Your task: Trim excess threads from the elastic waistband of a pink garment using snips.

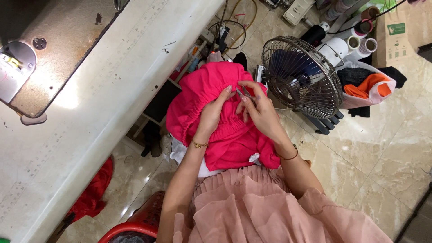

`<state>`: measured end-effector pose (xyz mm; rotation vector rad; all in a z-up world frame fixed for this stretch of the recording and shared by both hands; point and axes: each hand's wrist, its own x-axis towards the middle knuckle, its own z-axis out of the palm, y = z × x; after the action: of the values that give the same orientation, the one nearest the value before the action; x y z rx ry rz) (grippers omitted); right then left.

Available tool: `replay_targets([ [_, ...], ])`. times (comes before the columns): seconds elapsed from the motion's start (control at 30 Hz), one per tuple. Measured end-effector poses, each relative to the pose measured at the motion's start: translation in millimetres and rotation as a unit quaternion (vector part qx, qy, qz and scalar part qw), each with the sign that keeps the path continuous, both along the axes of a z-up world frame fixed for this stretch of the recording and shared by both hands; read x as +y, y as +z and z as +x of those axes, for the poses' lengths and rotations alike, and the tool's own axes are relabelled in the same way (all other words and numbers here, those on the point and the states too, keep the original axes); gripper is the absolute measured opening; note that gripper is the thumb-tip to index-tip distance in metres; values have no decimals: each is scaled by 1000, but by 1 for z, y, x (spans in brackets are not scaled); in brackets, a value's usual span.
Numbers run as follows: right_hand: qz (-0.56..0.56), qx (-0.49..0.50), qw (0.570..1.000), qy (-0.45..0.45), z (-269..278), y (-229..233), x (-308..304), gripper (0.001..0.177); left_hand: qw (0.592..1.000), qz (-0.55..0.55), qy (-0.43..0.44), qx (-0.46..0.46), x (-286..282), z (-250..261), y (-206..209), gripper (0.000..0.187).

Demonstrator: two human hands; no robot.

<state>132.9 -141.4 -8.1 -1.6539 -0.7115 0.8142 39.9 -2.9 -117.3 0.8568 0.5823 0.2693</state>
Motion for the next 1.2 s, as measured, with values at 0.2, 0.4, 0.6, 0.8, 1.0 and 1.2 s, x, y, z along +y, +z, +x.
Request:
replay_targets([
  [0.2, -27, -49, 998, -22, -2, 2, 1, 36, 1000, 9, -5, -9, 1, 0, -7, 48],
  [0.4, 84, -288, 952, -65, 5, -6, 3, 32, 988, 142, -29, 57, -4, -14, 14, 40],
  [0.6, -14, -257, 960, -108, 23, -39, -4, 26, 808, 585, -6, 68, -36, -22, 98, 37],
  [0.8, 34, -257, 962, -86, 22, -34, -11, 20, 718, 694, 10, 50, -38, -20, 115, 32],
  [1.0, 30, -295, 952, -73, 28, -33, -18, 23, 699, 714, 9, 34, -22, -2, 102, 29],
  [1.2, 25, -293, 954, -54, 33, -30, -18, 26, 718, 695, -7, 37, -15, 10, 100, 15],
])
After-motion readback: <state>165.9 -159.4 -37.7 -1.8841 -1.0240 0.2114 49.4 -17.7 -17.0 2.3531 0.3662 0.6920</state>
